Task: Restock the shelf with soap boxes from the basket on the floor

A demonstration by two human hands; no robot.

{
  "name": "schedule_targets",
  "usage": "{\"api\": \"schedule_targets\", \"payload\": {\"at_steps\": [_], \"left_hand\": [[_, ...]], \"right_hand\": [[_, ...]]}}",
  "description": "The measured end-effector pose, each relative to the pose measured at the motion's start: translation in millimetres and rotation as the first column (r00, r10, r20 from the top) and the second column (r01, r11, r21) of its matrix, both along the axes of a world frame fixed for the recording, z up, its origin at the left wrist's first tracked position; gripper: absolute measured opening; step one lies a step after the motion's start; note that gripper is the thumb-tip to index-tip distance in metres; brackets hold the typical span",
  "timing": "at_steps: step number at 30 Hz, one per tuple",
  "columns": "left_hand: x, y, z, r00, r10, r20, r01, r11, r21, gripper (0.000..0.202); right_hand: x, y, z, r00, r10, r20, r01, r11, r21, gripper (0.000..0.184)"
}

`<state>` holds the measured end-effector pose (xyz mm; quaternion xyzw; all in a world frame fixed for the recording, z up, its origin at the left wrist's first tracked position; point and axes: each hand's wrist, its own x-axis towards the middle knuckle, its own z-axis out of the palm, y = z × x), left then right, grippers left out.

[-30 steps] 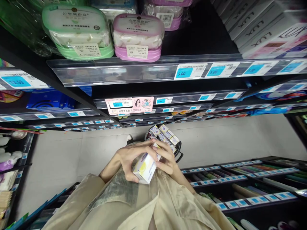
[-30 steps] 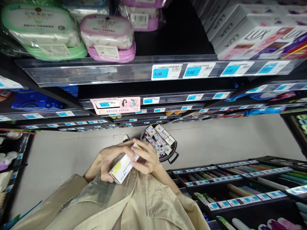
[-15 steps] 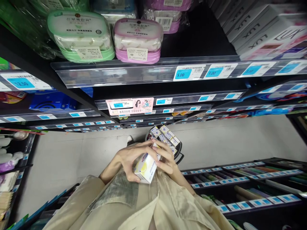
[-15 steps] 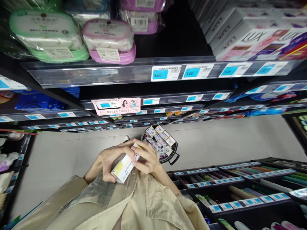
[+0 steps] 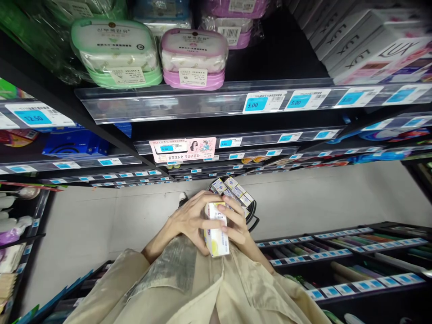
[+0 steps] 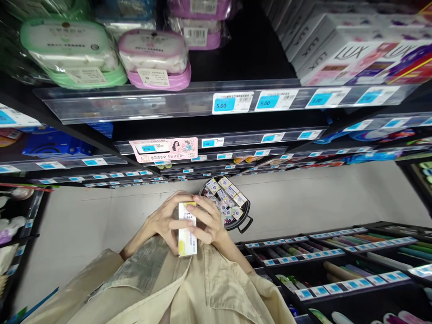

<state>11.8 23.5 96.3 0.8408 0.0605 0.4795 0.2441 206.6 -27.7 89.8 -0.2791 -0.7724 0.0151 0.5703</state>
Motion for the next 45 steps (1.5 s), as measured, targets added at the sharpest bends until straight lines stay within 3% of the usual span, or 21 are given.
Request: {"api": "schedule_targets", "payload": {"at_steps": [3,8,11,14,20,22,25,28,33,38,45], "left_hand": [[0,2,-7.6,0.997,0.057,0.059,-0.063,0.992,0.110,0.076],[-3,-3,-8.8,0.993,0.107,0.043,-0.104,0.993,-0.064,0.058],[-2,-4,-8.7,0.993,0.069,0.096,-0.069,0.998,-0.001,0.044],[-1,-3,-11.5,0.992,0.048,0.114,-0.051,0.998,0.024,0.033],[-5,-6,-17.0,0.996,0.028,0.081,-0.027,0.999,-0.017,0.053],[-4,-6,-15.6,0.996,0.056,0.066,-0.054,0.998,-0.041,0.051],[-2,-3,-13.1,0.991,0.058,0.118,-0.062,0.997,0.036,0.047],[0,0,-14.9,0.984,0.015,0.177,-0.035,0.993,0.110,0.068],[-1,-2,-24.2,0.980,0.005,0.197,-0.022,0.996,0.085,0.094],[-2,-3,-26.5,0.973,0.039,0.227,-0.062,0.994,0.094,0.088],[-6,-6,-41.8,0.981,0.020,0.191,-0.028,0.999,0.037,0.081]], "right_hand": [[-1,2,1.9,0.999,-0.004,0.033,0.002,0.997,0.074,0.011],[-1,1,-0.3,0.999,0.001,0.045,-0.004,0.996,0.085,0.018],[-1,-1,-1.4,0.999,0.034,0.023,-0.036,0.997,0.069,0.024],[-1,-2,0.7,0.998,0.053,0.018,-0.054,0.996,0.067,0.018],[-2,-4,2.6,0.999,0.005,0.039,-0.008,0.997,0.072,0.017],[-2,-4,2.6,0.998,-0.012,0.056,0.008,0.998,0.065,0.016],[-3,-3,4.5,0.998,-0.015,0.062,0.011,0.997,0.072,0.014],[-5,-2,8.1,0.998,-0.010,0.062,0.004,0.996,0.093,0.011],[-4,-3,10.7,0.991,0.008,0.134,-0.017,0.998,0.063,0.021],[-4,-4,9.9,0.988,0.048,0.148,-0.055,0.997,0.047,0.031],[-9,-3,13.5,0.987,0.015,0.157,-0.024,0.998,0.055,0.018]]}}
